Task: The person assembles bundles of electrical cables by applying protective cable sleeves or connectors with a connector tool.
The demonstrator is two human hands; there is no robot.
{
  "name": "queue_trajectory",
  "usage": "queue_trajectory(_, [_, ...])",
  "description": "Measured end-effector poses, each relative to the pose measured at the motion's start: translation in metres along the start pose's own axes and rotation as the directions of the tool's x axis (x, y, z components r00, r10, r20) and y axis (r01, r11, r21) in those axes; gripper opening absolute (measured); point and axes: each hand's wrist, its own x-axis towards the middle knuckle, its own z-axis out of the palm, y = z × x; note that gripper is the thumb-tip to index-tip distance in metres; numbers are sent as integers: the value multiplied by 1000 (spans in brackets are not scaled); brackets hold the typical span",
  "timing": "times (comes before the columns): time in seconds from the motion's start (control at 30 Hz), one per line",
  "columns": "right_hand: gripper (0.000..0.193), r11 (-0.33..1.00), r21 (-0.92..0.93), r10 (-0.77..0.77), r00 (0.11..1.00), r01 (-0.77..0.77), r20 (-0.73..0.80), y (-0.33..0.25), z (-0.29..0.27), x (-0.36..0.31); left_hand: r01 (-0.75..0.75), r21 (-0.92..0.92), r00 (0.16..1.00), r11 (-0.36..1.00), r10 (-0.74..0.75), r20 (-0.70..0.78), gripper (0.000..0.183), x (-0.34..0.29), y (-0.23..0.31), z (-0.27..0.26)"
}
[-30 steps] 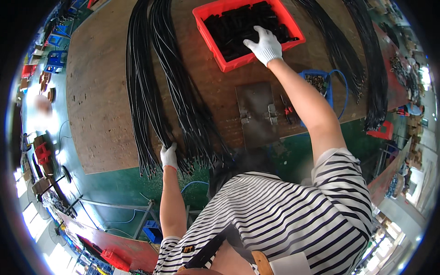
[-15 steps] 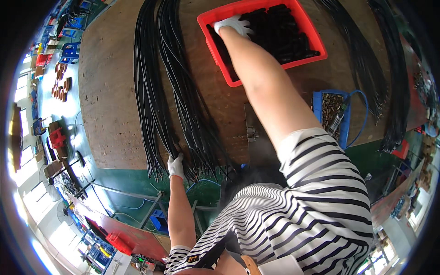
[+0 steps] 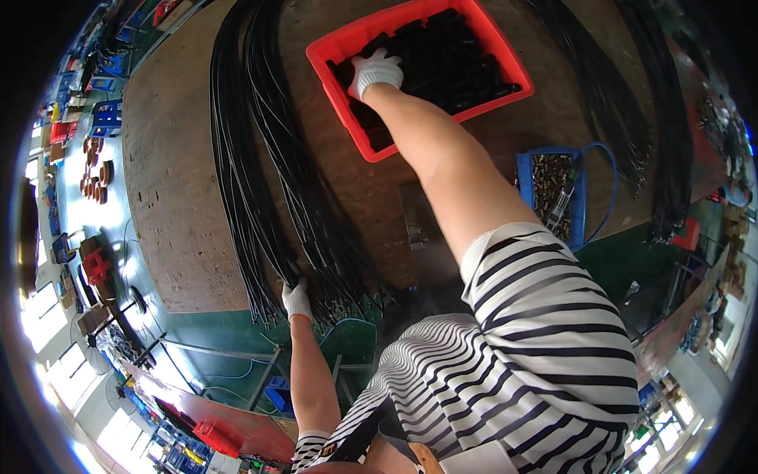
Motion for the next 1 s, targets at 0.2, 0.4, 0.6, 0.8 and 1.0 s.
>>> queue_trajectory(0.2, [71, 974, -61, -226, 965, 219, -131, 50, 7, 14, 3, 27, 1000, 1000, -3, -3, 34, -5, 9, 4])
queue_trajectory(0.4, [80, 969, 141, -186, 974, 204, -130, 76, -6, 27, -14, 71, 999, 997, 17, -46, 35, -9, 19, 10])
queue_trajectory(0.6, [61, 884, 395, -136, 947, 249, -292, 132, -13, 49, -24, 105, 999, 994, 28, -33, 33, -6, 22, 13])
queue_trajectory(0.8, [44, 296, 945, -167, 982, 138, -90, 141, -43, 0, -13, 55, 999, 998, 16, -48, 34, -5, 17, 11])
queue_trajectory(1.0, [38, 82, 995, -375, 927, 55, -20, 105, -53, -99, 52, -26, 999, 998, -52, 10, 27, -17, 23, -11])
